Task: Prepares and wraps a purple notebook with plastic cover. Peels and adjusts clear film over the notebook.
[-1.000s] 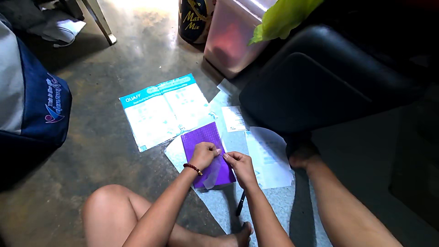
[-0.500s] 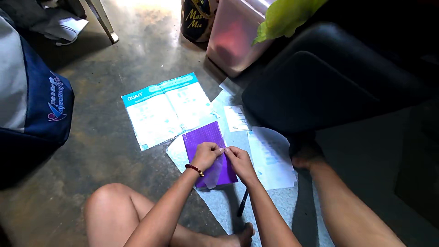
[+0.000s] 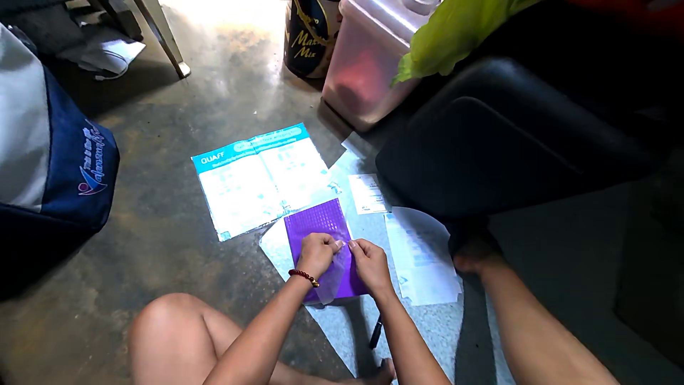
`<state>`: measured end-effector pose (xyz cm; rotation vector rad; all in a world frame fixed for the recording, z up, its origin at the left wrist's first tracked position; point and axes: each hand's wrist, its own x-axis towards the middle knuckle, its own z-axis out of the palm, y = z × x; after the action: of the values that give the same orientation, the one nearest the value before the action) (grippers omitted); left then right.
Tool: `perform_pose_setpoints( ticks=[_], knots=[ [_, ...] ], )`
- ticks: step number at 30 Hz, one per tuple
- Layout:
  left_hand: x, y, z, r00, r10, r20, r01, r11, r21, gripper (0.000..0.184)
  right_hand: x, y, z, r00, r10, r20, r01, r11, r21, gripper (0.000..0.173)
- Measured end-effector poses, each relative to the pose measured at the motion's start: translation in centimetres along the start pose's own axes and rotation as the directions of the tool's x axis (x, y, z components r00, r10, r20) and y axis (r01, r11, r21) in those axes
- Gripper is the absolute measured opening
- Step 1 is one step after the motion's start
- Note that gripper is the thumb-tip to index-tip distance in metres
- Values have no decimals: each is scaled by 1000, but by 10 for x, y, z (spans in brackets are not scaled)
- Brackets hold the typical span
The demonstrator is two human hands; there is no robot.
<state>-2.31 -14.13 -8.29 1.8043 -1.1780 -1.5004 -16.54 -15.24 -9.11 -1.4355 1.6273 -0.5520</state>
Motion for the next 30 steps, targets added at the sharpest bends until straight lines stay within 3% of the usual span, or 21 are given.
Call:
perform_pose_setpoints(
  ticks=[16,20,22,26,28,30],
  knots=[
    [-1,-5,3,997,-51,-63,46,995,-88,25,2,-3,0,999,37,1,-37,998,-59,27],
    [-1,-10,5,997,43,-58,-52,986,-161,18,5,-3,-6,995,-98,18,99,994,-45,18],
    [-4,-9,7,991,105,-84,-120,974,-192,34,11,-2,-8,982,-183,52,184,983,-27,26],
    [-6,-4,11,938,335,-92,-331,942,55,33,20,-1,-8,962,-264,74,268,962,-46,25],
    [-10,6,14,938,340,-62,-324,928,185,30,22,0,-8,961,-269,61,272,962,-41,21],
    [-17,22,19,967,250,-43,-231,938,257,33,25,3,-8,958,-282,50,282,959,0,17]
  ],
)
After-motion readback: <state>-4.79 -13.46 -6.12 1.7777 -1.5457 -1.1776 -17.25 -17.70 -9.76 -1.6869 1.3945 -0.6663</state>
